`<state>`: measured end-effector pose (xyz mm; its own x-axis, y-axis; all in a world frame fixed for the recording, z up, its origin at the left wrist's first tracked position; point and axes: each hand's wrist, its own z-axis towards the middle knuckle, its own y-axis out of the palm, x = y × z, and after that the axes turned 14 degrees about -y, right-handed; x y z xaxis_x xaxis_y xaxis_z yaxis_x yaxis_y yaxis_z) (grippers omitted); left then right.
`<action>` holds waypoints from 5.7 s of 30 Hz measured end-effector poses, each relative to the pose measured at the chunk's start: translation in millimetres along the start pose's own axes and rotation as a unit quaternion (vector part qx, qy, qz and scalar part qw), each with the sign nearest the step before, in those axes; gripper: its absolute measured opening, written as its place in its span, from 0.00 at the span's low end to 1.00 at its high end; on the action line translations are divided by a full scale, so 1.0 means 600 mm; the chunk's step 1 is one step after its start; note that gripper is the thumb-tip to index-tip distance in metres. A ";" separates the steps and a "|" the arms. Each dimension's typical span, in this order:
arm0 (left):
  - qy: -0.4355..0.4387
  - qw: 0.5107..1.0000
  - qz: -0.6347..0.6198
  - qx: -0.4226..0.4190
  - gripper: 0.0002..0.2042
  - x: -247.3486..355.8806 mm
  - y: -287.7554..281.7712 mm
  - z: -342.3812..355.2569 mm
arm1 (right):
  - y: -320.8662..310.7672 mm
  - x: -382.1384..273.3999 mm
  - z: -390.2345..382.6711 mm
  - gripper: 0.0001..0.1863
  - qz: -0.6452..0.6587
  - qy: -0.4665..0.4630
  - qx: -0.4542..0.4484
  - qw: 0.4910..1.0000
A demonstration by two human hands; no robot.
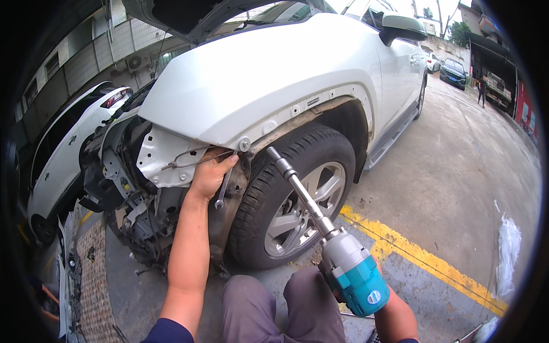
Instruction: The person retrieves a wrench and an impact driver from a tool cart, then kneels beside a white car to secure the front bumper cover near the wheel arch. They use the impact driver to tighten fasteners and a wrench to adjust components under the bumper.
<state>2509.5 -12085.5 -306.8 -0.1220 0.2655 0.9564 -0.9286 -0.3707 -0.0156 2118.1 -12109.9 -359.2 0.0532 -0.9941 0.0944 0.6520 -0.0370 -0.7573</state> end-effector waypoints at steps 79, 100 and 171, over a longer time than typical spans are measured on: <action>0.034 0.998 0.050 0.013 0.13 0.003 -0.006 -0.005 | -0.018 0.058 0.051 0.27 0.365 0.286 0.182 0.867; 0.041 0.999 0.013 -0.019 0.12 -0.017 -0.019 0.001 | -0.062 0.059 0.082 0.16 0.086 0.037 0.033 0.995; 0.013 0.999 -0.006 -0.032 0.09 -0.037 -0.009 0.001 | -0.023 0.044 0.068 0.33 0.294 0.341 0.198 0.871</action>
<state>2517.4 -12090.2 -327.6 -0.1196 0.2933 0.9485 -0.9506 -0.3094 -0.0242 2141.4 -12131.2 -320.0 0.0920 -0.6636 -0.7424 0.8804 0.4026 -0.2508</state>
